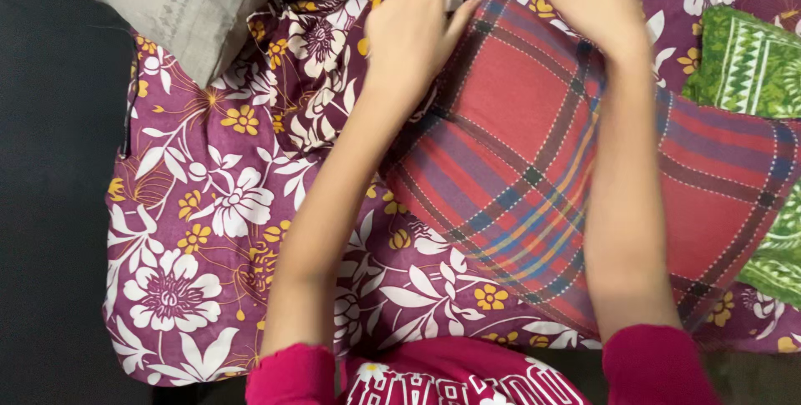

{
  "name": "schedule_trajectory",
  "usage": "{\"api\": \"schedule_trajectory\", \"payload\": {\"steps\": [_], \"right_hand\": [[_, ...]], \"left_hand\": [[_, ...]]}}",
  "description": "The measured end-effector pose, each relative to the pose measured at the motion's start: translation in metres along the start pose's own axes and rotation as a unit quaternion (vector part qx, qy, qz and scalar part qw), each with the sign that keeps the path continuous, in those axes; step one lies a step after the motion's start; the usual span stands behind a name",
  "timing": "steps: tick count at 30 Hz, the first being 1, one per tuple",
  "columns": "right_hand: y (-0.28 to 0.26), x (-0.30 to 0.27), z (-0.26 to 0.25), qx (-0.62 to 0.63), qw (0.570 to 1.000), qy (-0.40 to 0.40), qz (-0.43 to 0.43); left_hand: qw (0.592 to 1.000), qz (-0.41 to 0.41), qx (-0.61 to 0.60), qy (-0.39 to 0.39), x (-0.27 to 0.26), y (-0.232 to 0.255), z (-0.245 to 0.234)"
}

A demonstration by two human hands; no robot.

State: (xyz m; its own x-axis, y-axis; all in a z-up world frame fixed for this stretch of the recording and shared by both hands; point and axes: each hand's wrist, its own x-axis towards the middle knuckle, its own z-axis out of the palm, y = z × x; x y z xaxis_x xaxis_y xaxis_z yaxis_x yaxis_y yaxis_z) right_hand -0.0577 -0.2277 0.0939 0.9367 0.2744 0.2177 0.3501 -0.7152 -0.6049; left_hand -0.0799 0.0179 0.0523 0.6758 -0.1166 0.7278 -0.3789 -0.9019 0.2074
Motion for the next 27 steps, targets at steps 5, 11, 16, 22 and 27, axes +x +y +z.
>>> {"api": "schedule_trajectory", "payload": {"steps": [5, 11, 16, 22, 27], "right_hand": [[0.09, 0.03, 0.063, 0.081, 0.987, -0.137, 0.004], [0.129, 0.037, 0.075, 0.124, 0.973, -0.186, 0.065], [0.113, 0.033, 0.063, 0.15, 0.966, -0.212, -0.01], [0.061, 0.016, 0.049, 0.018, 0.986, -0.163, 0.009], [0.069, 0.003, 0.0, -0.117, 0.935, -0.237, 0.236]], "left_hand": [[0.974, -0.059, 0.159, -0.15, 0.039, -0.002, 0.145], [0.985, 0.003, 0.149, -0.092, 0.04, 0.001, 0.203], [0.996, 0.067, 0.054, 0.005, 0.045, 0.029, 0.192], [0.994, 0.063, -0.059, -0.07, -0.001, 0.036, 0.088], [0.98, 0.034, -0.179, -0.08, -0.055, 0.034, -0.015]]}}
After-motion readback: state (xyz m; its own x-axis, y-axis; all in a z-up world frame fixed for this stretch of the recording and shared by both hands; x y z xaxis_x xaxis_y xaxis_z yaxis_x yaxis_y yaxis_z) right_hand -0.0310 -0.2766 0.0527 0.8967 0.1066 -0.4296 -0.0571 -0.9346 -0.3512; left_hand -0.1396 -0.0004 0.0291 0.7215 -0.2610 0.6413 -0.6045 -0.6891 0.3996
